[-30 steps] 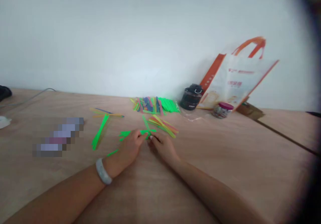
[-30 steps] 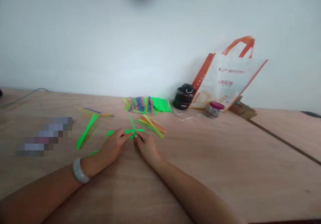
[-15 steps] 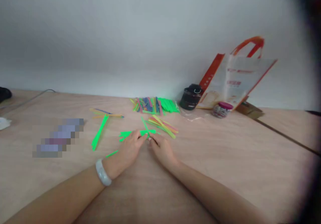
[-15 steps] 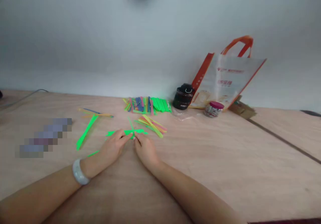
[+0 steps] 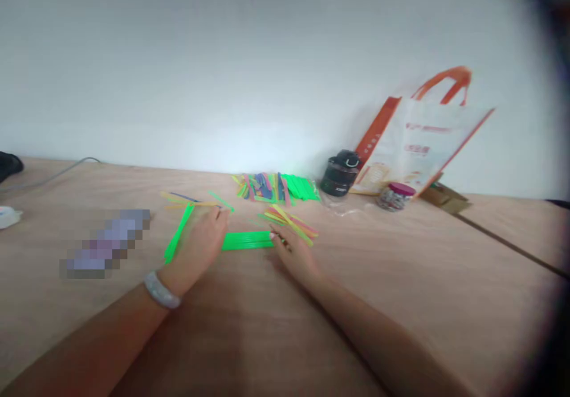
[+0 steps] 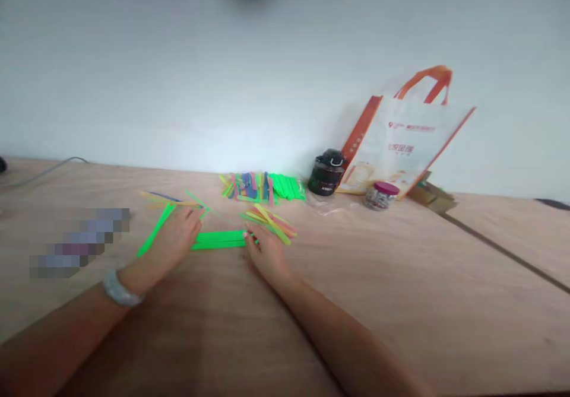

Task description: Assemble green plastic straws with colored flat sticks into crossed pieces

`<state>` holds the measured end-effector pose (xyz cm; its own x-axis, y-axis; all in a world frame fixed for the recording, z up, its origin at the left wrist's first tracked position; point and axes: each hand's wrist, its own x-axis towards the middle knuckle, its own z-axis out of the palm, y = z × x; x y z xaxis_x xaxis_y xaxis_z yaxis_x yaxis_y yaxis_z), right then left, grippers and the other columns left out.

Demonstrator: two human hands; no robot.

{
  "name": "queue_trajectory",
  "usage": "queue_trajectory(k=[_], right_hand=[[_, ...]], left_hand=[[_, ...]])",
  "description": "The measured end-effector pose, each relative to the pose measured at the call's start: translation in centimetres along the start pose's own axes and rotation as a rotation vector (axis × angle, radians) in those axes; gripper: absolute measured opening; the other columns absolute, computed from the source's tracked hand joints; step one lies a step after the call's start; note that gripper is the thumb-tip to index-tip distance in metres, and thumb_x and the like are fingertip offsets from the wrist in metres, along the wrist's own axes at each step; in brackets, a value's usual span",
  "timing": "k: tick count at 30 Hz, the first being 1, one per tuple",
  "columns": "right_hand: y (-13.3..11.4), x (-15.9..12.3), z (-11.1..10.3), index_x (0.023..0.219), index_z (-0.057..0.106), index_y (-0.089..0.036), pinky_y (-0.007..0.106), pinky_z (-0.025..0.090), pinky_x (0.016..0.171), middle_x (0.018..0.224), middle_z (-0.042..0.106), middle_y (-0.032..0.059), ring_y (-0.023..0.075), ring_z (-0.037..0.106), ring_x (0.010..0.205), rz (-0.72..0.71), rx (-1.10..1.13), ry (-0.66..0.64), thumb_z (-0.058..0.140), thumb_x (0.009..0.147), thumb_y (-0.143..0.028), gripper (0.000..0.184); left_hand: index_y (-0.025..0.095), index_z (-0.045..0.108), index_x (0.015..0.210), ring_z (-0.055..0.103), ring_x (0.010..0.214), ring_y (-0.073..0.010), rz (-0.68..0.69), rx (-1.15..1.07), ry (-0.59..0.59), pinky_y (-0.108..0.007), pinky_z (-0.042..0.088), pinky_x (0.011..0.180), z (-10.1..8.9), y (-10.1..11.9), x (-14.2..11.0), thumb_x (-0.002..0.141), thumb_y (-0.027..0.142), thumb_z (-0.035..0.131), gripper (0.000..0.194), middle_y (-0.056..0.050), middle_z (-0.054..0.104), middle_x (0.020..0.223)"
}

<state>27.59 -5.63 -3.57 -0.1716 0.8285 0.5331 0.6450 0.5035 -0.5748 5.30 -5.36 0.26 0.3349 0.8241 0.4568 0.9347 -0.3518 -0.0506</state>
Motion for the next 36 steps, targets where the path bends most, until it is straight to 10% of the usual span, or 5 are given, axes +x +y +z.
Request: queue_trajectory(k=[7, 16, 30, 36], right_hand=[[2.7, 1.5, -1.5, 0.099, 0.066, -0.020, 0.033, 0.047, 0.075, 0.094, 0.066, 0.0073, 0.0192, 0.060, 0.085, 0.033, -0.106, 0.073, 0.044, 0.085, -0.028, 0.028], [4.4, 1.9, -2.7, 0.095, 0.065, -0.017, 0.030, 0.045, 0.077, 0.094, 0.064, 0.0085, 0.0190, 0.058, 0.088, 0.062, -0.224, 0.078, 0.039, 0.088, -0.030, 0.030], [5.0, 1.9, -3.6, 0.100, 0.064, -0.016, 0.028, 0.039, 0.082, 0.096, 0.060, 0.0090, 0.0194, 0.053, 0.093, 0.154, -0.616, -0.123, 0.051, 0.082, -0.029, 0.026], [4.7, 2.1, -3.4, 0.095, 0.065, -0.015, 0.027, 0.037, 0.082, 0.094, 0.060, 0.0092, 0.0186, 0.052, 0.092, 0.160, -0.680, -0.160, 0.048, 0.083, -0.023, 0.022]], left_hand=[[0.011, 0.053, 0.108, 0.058, 0.087, -0.0259, -0.324, 0.170, -0.098, -0.035, 0.047, 0.071, 1.6, -6.9, 0.7, 0.088, 0.019, 0.036, 0.028, -0.014, 0.055, 0.100], [0.010, 0.055, 0.107, 0.058, 0.091, -0.0277, -0.335, 0.140, -0.182, -0.036, 0.047, 0.074, 2.7, -9.0, 0.3, 0.087, 0.020, 0.039, 0.028, -0.016, 0.055, 0.103], [0.011, 0.054, 0.107, 0.054, 0.091, -0.0277, -0.305, 0.191, -0.041, -0.037, 0.046, 0.075, 2.4, -8.2, 0.2, 0.087, 0.028, 0.045, 0.028, -0.014, 0.054, 0.101], [0.019, 0.056, 0.109, 0.050, 0.101, -0.0214, 0.192, -0.090, 0.081, -0.037, 0.042, 0.090, 2.0, -1.9, -0.1, 0.089, 0.028, 0.046, 0.024, -0.008, 0.054, 0.107]])
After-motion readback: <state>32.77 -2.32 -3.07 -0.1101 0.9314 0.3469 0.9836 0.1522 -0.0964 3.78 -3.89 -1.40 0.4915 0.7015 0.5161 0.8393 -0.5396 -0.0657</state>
